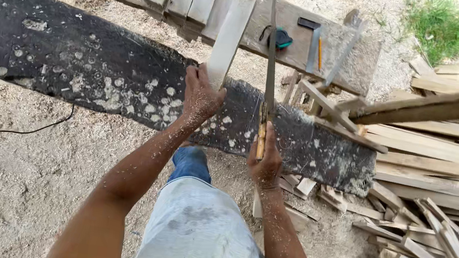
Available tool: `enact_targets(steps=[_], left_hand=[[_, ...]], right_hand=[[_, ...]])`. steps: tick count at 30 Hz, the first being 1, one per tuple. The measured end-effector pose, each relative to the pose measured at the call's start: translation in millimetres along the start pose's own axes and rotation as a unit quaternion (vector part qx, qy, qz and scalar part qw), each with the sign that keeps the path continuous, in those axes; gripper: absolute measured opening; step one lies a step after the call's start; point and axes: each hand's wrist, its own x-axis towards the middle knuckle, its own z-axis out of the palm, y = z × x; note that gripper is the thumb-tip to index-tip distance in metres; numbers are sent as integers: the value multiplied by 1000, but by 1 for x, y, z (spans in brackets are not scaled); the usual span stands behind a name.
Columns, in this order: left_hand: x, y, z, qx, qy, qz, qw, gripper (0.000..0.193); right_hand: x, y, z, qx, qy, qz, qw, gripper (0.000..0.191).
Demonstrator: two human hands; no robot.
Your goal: The person cuts thin wooden strips on a low sawhorse bench using a hand saw, steadying each strip with one hand while sawing. Between cuts they measure a strip with a tape measure, mark it with a pencil against a square, and place cut pieces onto a large pile of similar strips beside the bench.
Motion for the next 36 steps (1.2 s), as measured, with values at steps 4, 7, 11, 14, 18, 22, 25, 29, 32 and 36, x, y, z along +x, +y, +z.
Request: enact_targets(steps=[4, 7, 11, 14, 18, 22, 25, 29, 32, 36], left_hand=[[104, 6, 11, 85, 50, 6, 995, 90], [164, 13, 26, 106, 65, -1, 992, 88], [222, 15, 55, 122, 85, 1, 989, 87], [241, 8, 73, 147, 116, 35, 982, 77], [261, 1, 89, 160, 127, 109, 973, 66], [282, -2, 91, 167, 111, 168, 965, 61], [294, -1, 87, 181, 114, 199, 957, 62], [283, 1, 87, 172, 94, 216, 956, 63], [242, 1, 92, 144, 17, 256, 956, 57], [140, -7, 86, 10, -115, 291, 950, 44]], right_hand=[[35, 23, 61, -31, -89, -17, 995, 68], [65, 29, 96, -116, -138, -23, 983, 70], [104, 25, 117, -147, -308, 47, 939, 85], [130, 28, 129, -89, -455, 169, 870, 103], [142, 44, 149, -48, -459, 209, 862, 96], [127, 58, 174, -43, -456, 227, 859, 93], [115, 62, 185, -64, -447, 227, 863, 92], [117, 63, 185, -57, -403, 284, 868, 62], [129, 67, 173, 30, -327, 387, 861, 35], [136, 75, 134, 72, -238, 392, 886, 30]])
